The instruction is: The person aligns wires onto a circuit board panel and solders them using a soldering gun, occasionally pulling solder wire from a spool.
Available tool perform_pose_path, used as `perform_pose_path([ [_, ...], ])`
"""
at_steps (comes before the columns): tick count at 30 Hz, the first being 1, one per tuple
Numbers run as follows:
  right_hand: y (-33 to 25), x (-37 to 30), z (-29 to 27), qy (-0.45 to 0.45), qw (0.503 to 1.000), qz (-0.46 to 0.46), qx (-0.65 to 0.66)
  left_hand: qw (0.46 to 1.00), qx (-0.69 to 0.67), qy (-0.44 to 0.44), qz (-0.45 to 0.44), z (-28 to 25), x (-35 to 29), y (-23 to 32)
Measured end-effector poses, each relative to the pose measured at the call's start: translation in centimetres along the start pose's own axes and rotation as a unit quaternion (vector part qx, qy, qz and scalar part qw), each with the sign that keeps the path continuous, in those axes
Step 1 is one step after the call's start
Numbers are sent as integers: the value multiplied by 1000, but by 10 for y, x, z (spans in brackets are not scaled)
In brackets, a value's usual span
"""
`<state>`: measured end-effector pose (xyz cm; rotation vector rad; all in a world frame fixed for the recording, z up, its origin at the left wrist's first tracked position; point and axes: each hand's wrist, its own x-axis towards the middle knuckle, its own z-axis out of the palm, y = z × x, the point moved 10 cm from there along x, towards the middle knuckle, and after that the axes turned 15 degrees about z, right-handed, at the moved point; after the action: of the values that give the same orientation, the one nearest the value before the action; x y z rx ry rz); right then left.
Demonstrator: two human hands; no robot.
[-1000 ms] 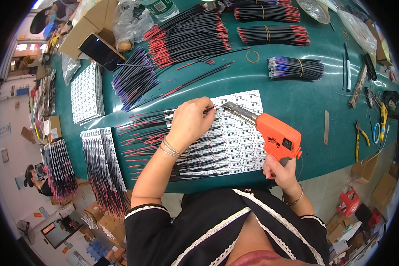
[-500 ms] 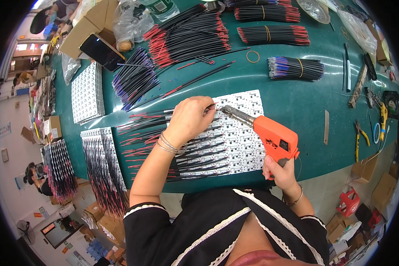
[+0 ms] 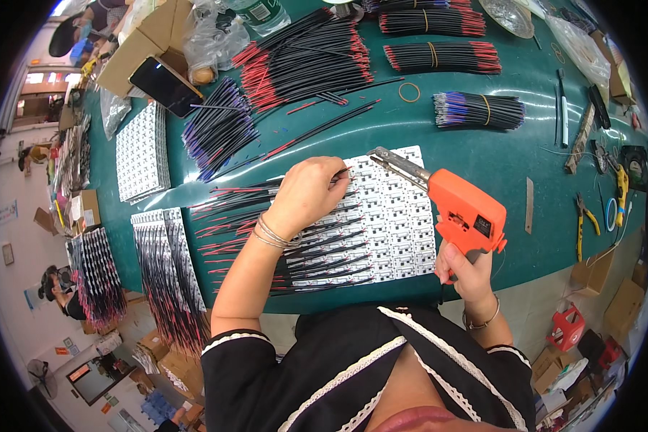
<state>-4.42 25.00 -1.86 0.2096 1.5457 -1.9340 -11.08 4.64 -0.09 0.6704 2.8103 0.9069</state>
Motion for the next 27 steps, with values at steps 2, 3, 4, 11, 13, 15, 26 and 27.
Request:
perform_pose_path([
  [2, -2, 1, 1, -4, 1000, -9, -6, 1000, -4, 18, 14, -1, -1, 0],
  [3, -2, 1, 0, -4, 1000, -9, -6, 1000, -4, 18, 15, -2, -2, 0],
  [4, 2, 1, 0, -7, 1000, 0, -3, 1000, -19, 23, 8, -3, -4, 0],
  [11, 18, -3, 3, -7, 999, 45, -4, 999, 1, 43, -16, 1, -5, -3],
  [13, 20, -3, 4, -10, 999, 50, -2, 999, -1, 46, -22, 2, -5, -3],
  [15, 22, -2, 5, -14, 998, 54, 0, 998, -2, 50, -29, 2, -5, -5],
  [26, 18, -3, 4, 1, 998, 55, -19, 998, 4, 49, -31, 3, -5, -7],
  [27, 18, -3, 2, 1, 998, 54, -20, 998, 4, 50, -31, 3, -5, -7],
])
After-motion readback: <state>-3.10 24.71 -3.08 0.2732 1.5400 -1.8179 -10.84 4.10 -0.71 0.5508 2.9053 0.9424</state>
